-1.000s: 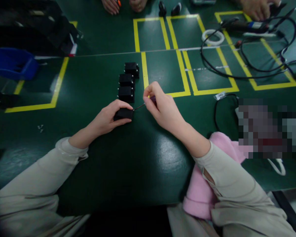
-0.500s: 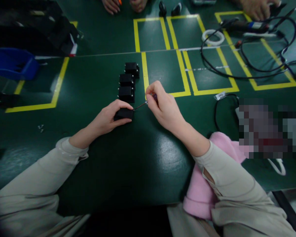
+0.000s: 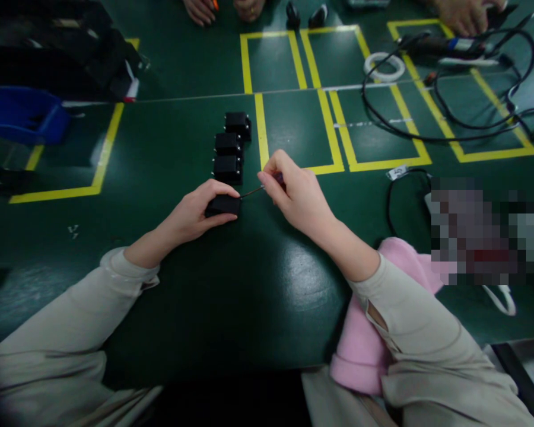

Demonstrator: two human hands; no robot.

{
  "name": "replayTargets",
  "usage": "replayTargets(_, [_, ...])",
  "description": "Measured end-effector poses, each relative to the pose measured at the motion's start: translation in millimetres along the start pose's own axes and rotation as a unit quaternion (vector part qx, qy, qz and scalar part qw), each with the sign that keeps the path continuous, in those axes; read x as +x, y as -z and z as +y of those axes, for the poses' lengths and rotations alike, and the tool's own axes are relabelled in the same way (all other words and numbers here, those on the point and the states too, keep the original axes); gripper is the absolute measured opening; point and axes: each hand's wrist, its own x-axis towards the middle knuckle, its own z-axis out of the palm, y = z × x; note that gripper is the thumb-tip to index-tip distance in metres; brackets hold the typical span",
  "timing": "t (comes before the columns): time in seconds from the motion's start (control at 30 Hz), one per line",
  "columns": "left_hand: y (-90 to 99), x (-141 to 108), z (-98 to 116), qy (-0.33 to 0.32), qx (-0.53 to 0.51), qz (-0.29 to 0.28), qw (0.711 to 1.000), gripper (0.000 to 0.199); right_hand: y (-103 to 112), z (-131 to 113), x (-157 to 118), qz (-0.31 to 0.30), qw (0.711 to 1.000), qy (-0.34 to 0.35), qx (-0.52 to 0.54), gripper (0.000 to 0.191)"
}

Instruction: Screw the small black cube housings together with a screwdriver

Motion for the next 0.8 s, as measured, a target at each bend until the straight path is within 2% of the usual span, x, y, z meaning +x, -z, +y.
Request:
replayTargets(0.17, [0.3,-0.1,1.2,0.000,-0.006,0.000,1.000,0.033,2.5,-1.7,0.4,-0.008,1.000,0.018,-0.020,0.017])
replayTargets(0.3, [0.3,0.2,1.5,-0.010,-0.008,0.005,1.000,0.032,2.4,-3.3,0.4,0.004,0.999,0.033,-0.038,0.021])
replayTargets(0.43, [0.1,0.3,1.0,-0.005,-0.008,0.002,1.000,0.032,1.0,-3.5,-0.4,0.008,0.999,0.020,-0.047,0.024])
replayTargets(0.6, [0.0,0.2,0.7,-0.006,-0.004,0.003,1.000,0.032,-0.1,-2.5,-0.3,-0.006,1.000,0.009,-0.003,0.005])
replayTargets(0.7, [0.2,0.4,0.3,-0.011,-0.005,0.004,1.000,0.033,0.0,-2.1,0.2,0.000,1.000,0.006,-0.001,0.006])
replayTargets(0.8, [0.3,0.9,0.3,-0.010,-0.006,0.004,1.000,0.033,0.4,-1.4,0.1,0.008,1.000,0.000,-0.012,0.017])
